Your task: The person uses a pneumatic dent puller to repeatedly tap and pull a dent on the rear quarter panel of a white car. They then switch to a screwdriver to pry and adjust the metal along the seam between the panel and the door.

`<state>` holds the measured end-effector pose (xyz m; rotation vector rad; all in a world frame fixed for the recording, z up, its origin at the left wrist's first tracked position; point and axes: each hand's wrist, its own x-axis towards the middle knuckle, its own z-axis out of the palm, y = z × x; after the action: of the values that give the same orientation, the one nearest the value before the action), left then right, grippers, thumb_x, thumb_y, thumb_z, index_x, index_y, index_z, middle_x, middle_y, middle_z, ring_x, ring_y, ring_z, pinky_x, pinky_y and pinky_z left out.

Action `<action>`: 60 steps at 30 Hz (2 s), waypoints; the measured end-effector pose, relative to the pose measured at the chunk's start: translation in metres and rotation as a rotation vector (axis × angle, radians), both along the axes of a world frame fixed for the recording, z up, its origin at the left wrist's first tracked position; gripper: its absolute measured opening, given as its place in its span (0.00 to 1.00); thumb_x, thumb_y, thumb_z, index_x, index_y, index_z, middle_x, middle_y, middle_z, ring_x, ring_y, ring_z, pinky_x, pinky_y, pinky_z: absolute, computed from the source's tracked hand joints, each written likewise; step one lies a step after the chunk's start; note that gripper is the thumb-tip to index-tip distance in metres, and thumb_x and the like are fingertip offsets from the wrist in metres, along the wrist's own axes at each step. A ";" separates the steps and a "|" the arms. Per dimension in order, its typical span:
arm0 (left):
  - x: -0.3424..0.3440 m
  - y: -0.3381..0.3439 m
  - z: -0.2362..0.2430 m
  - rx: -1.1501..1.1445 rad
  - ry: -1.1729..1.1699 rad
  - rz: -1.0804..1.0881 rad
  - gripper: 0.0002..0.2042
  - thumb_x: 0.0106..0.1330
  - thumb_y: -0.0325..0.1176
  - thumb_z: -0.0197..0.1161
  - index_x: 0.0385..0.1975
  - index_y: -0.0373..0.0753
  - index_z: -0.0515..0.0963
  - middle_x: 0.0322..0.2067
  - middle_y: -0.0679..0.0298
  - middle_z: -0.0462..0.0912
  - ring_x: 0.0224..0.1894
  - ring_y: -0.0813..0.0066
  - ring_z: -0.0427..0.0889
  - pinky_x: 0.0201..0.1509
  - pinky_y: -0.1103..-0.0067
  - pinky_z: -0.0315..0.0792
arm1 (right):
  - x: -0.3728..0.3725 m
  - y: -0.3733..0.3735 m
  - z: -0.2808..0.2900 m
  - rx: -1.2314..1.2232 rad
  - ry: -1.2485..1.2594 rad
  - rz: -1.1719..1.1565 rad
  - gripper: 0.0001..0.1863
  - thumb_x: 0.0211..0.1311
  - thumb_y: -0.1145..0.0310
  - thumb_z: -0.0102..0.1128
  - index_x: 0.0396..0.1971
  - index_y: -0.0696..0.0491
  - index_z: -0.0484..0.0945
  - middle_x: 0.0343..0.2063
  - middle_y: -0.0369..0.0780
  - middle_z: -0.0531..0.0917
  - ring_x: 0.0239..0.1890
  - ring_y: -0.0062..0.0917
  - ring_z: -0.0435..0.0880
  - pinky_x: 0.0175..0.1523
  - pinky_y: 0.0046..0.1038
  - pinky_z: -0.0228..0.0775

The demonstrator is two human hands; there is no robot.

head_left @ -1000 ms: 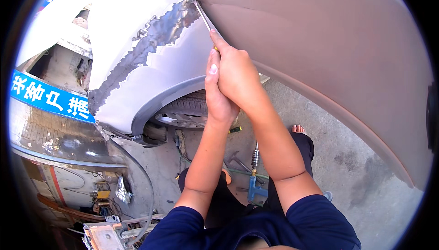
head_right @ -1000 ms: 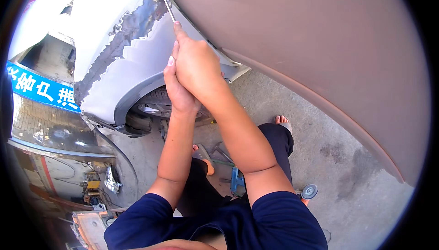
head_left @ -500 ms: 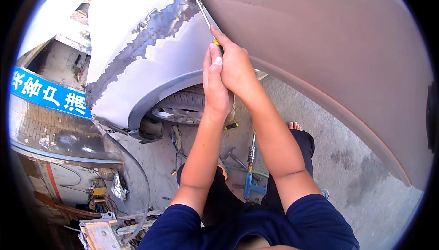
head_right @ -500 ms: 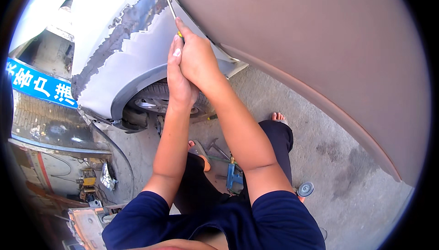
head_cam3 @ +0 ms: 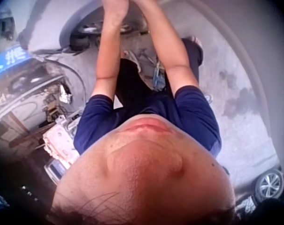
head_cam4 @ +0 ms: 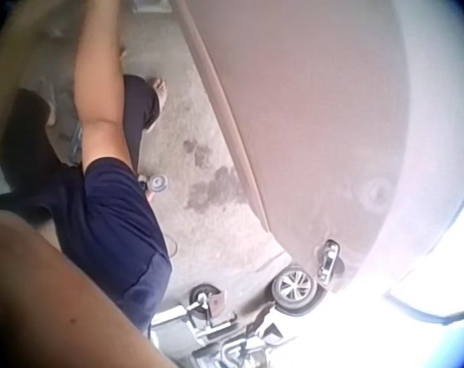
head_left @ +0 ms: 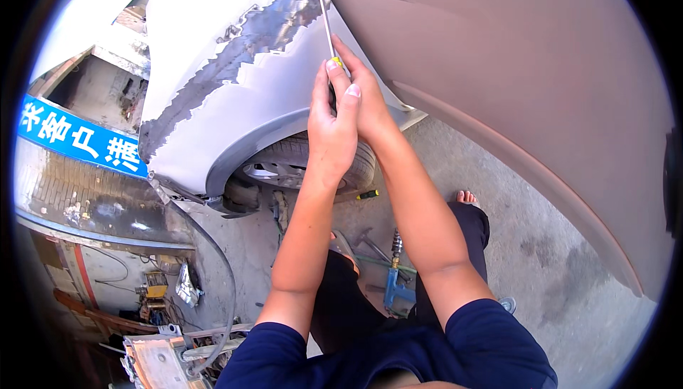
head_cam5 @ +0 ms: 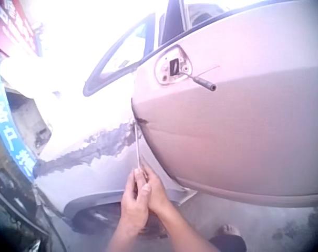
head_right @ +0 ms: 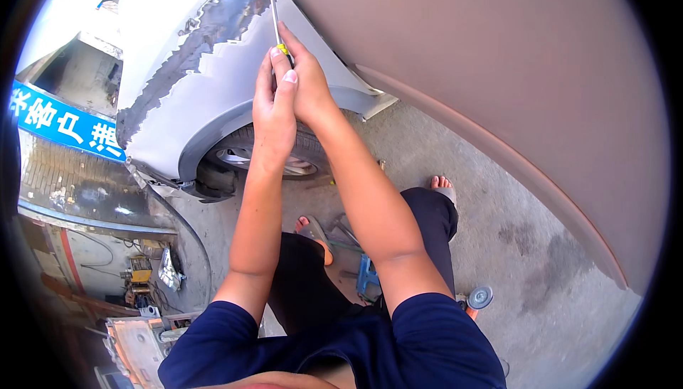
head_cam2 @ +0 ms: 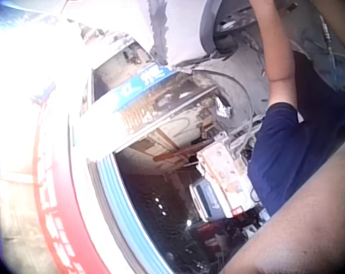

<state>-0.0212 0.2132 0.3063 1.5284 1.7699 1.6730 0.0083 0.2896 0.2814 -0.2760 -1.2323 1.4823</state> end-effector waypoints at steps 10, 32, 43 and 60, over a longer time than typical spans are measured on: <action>-0.011 0.001 -0.016 -0.060 0.153 0.090 0.32 0.70 0.38 0.54 0.68 0.26 0.53 0.68 0.46 0.59 0.70 0.59 0.59 0.72 0.71 0.52 | -0.006 0.000 -0.007 -0.043 0.025 0.029 0.28 0.70 0.63 0.51 0.67 0.55 0.63 0.48 0.41 0.79 0.49 0.20 0.75 0.57 0.22 0.65; -0.029 -0.019 -0.004 -0.047 0.231 0.147 0.29 0.67 0.34 0.55 0.67 0.28 0.59 0.63 0.48 0.67 0.64 0.63 0.68 0.67 0.73 0.62 | -0.032 -0.024 -0.002 -0.145 0.194 0.103 0.27 0.72 0.64 0.51 0.68 0.52 0.63 0.25 0.26 0.72 0.24 0.08 0.66 0.28 0.15 0.64; -0.031 -0.011 -0.001 -0.113 0.289 0.150 0.30 0.68 0.35 0.54 0.67 0.28 0.59 0.62 0.49 0.68 0.63 0.64 0.69 0.66 0.74 0.62 | -0.034 -0.018 -0.004 -0.174 0.228 0.058 0.27 0.72 0.66 0.51 0.69 0.51 0.62 0.26 0.27 0.72 0.23 0.09 0.67 0.28 0.17 0.66; -0.035 -0.019 -0.002 -0.107 0.301 0.148 0.29 0.68 0.34 0.54 0.67 0.28 0.59 0.63 0.49 0.67 0.64 0.63 0.68 0.67 0.73 0.61 | -0.039 -0.024 -0.008 -0.184 0.205 0.060 0.27 0.71 0.66 0.51 0.69 0.52 0.62 0.32 0.29 0.74 0.29 0.11 0.68 0.35 0.17 0.66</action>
<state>-0.0559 0.1946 0.3040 1.7104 2.1332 1.4424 -0.0302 0.2654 0.2738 -0.2046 -0.9498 1.6361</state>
